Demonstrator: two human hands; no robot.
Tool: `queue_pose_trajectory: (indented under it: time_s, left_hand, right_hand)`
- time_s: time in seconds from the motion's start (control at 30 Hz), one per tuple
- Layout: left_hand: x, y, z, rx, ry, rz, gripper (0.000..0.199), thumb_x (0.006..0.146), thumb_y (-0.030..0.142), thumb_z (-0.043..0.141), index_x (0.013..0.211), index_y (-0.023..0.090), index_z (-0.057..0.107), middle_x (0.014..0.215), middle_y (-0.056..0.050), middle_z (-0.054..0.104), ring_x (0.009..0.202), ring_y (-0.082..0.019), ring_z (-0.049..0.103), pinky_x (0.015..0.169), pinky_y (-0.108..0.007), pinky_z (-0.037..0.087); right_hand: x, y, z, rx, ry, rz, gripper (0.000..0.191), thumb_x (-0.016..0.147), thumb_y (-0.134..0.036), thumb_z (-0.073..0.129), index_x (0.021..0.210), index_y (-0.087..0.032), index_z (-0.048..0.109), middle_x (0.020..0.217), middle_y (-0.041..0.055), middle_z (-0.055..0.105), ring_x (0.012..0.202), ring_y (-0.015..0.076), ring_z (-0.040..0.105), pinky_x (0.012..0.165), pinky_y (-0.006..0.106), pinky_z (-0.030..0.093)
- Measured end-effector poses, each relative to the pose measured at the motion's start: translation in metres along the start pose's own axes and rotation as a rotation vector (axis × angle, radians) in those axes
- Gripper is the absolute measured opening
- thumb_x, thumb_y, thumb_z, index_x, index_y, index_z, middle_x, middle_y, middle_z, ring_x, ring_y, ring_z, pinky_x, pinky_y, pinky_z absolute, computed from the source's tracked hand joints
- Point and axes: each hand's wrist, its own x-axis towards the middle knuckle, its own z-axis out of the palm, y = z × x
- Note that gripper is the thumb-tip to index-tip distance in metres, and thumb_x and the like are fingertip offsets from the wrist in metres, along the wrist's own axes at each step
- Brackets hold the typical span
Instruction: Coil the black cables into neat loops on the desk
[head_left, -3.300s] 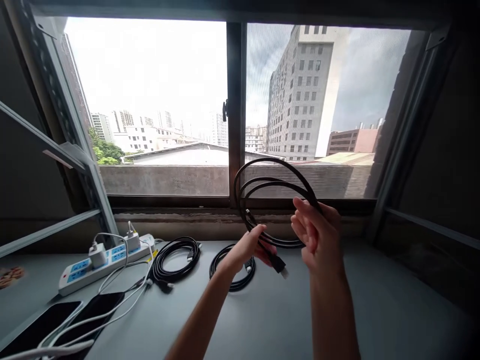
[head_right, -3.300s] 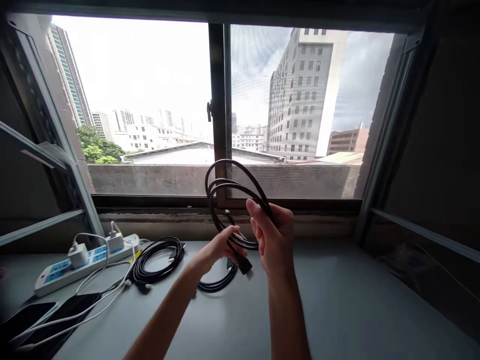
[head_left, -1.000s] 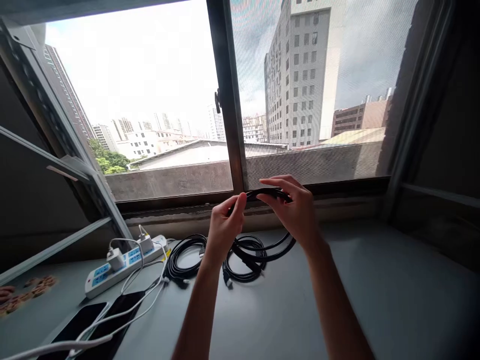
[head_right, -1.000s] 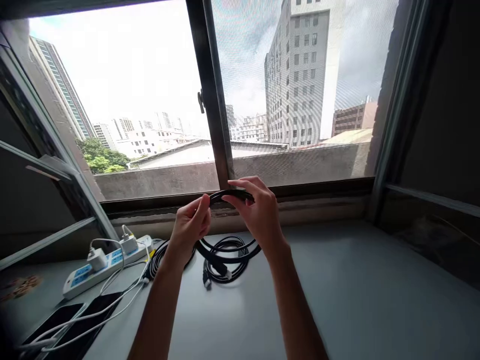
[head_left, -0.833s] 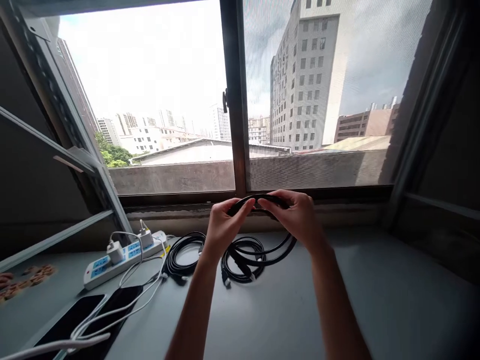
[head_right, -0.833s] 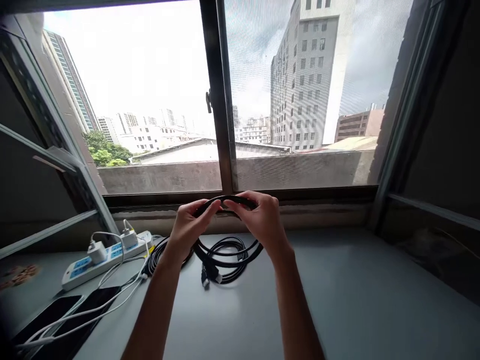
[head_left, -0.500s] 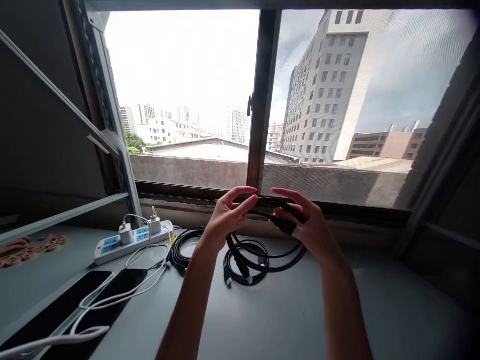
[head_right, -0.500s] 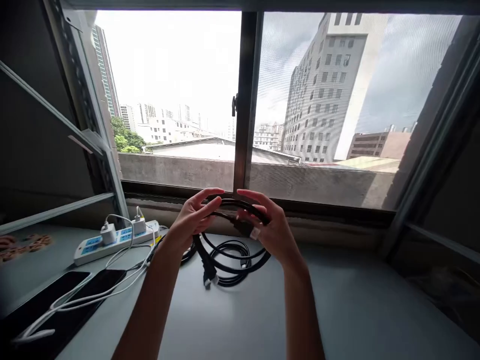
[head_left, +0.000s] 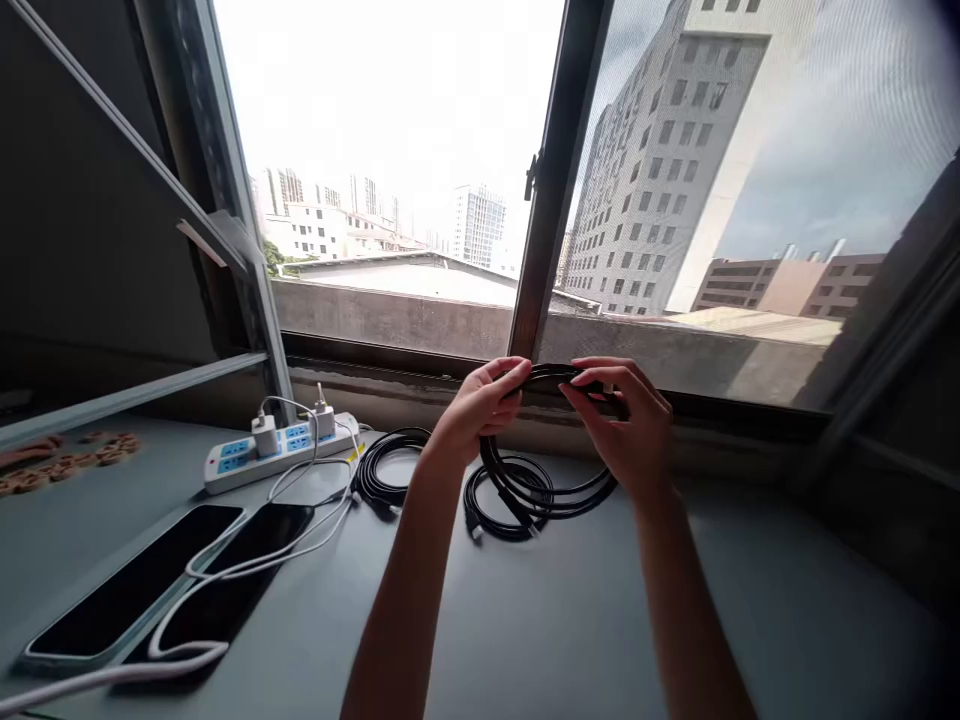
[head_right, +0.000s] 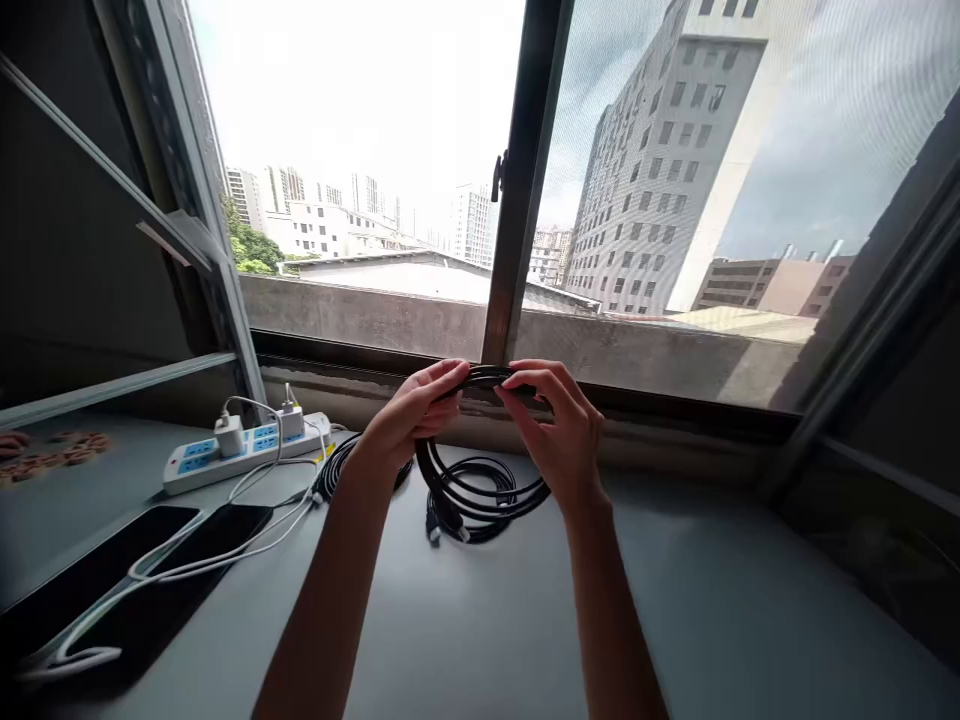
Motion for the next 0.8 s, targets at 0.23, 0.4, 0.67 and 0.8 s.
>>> queue_pose_trajectory:
  time_s: [0.23, 0.4, 0.67, 0.8]
  left_hand:
    - [0.0, 0.001, -0.012, 0.038, -0.058, -0.041, 0.03, 0.076, 0.03, 0.065, 0.098, 0.018, 0.05, 0.051, 0.009, 0.038, 0.037, 0.0, 0.03, 0.034, -0.011, 0.021]
    - [0.007, -0.015, -0.039, 0.438, 0.005, -0.187, 0.05, 0.075, 0.024, 0.065, 0.118, 0.018, 0.041, 0.063, 0.002, 0.059, 0.052, -0.01, 0.058, 0.047, -0.018, 0.045]
    - [0.044, -0.099, -0.078, 0.989, 0.091, -0.638, 0.035, 0.076, 0.016, 0.062, 0.109, 0.011, 0.052, 0.06, 0.001, 0.059, 0.049, -0.012, 0.057, 0.046, -0.022, 0.047]
    - [0.052, -0.13, -0.082, 1.227, 0.087, -0.678, 0.025, 0.085, 0.029, 0.054, 0.104, 0.012, 0.056, 0.093, -0.005, 0.061, 0.078, -0.013, 0.061, 0.067, -0.03, 0.053]
  right_hand:
    - [-0.008, 0.021, 0.011, -0.187, -0.084, 0.104, 0.018, 0.095, -0.033, 0.054, 0.108, -0.026, 0.065, 0.102, 0.002, 0.058, 0.078, 0.0191, 0.059, 0.058, 0.023, 0.046]
    - [-0.02, 0.056, 0.023, -0.174, -0.26, 0.532, 0.021, 0.091, -0.025, 0.058, 0.111, -0.022, 0.064, 0.099, 0.0041, 0.058, 0.066, 0.0172, 0.059, 0.06, 0.027, 0.05]
    - [-0.069, 0.103, 0.044, -0.16, -0.798, 1.042, 0.023, 0.083, -0.003, 0.069, 0.103, -0.012, 0.063, 0.091, 0.005, 0.06, 0.063, 0.0144, 0.06, 0.049, 0.019, 0.052]
    - [-0.089, 0.115, 0.056, -0.236, -0.931, 1.19, 0.01, 0.091, -0.01, 0.065, 0.099, -0.011, 0.06, 0.093, 0.0041, 0.058, 0.072, 0.0163, 0.06, 0.063, 0.028, 0.055]
